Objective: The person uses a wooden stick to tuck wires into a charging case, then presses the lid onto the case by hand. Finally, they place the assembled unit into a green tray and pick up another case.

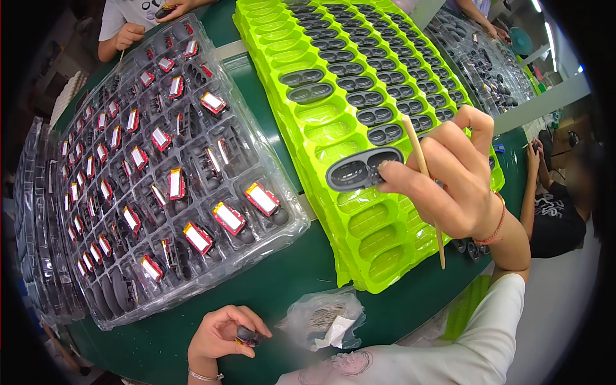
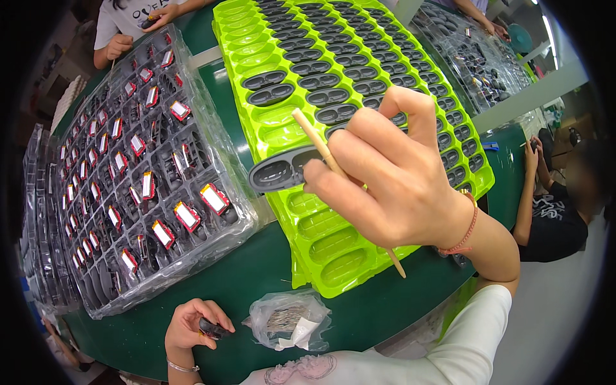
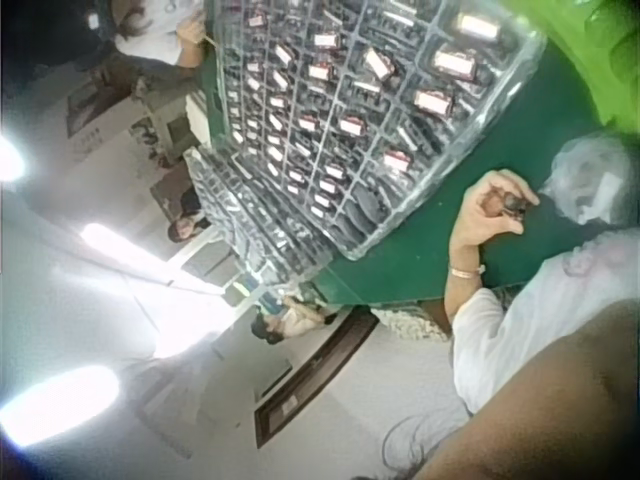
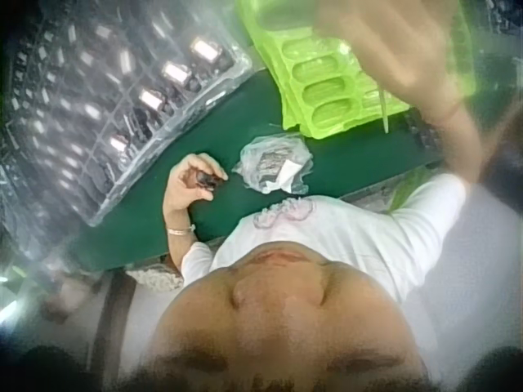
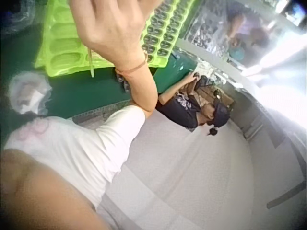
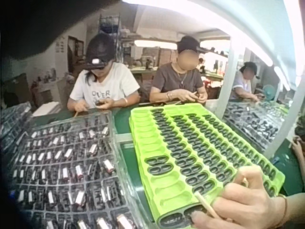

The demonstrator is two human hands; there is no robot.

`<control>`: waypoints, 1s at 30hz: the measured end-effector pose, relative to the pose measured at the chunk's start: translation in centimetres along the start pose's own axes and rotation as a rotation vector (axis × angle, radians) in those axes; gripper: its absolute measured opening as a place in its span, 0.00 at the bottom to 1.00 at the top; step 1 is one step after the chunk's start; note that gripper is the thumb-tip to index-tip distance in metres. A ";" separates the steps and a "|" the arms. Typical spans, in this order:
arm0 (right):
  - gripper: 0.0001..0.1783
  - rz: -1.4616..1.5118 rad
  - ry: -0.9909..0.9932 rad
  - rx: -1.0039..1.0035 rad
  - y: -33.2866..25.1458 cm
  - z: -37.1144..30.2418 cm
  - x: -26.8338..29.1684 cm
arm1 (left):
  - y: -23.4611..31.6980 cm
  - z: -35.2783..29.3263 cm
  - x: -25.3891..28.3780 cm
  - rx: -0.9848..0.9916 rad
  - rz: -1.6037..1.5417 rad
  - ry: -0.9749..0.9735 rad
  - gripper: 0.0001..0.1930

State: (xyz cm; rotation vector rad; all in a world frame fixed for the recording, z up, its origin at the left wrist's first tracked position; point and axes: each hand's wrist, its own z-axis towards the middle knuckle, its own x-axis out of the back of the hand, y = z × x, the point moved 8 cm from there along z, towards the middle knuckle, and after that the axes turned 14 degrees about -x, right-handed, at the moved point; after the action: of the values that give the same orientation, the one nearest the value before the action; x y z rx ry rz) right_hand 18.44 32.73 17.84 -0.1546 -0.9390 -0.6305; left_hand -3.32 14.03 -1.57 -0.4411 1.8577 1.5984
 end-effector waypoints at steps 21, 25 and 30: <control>0.07 -0.444 -0.038 -0.859 6.2 -21.3 11.7 | -0.8 -0.6 0.2 -0.002 0.135 0.169 0.29; 0.06 -0.428 -0.174 -0.957 4.9 -25.5 10.7 | -0.8 -0.7 0.3 -0.021 0.159 0.175 0.29; 0.05 -0.388 -0.223 -0.947 4.3 -25.7 8.7 | -0.5 -0.5 0.0 -0.017 0.186 0.129 0.28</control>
State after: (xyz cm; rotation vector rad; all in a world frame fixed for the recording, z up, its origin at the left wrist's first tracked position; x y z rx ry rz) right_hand 42.70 22.46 10.05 -0.9139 -0.8209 -1.4119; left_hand -3.07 13.46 -1.91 -0.3970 2.0343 1.7447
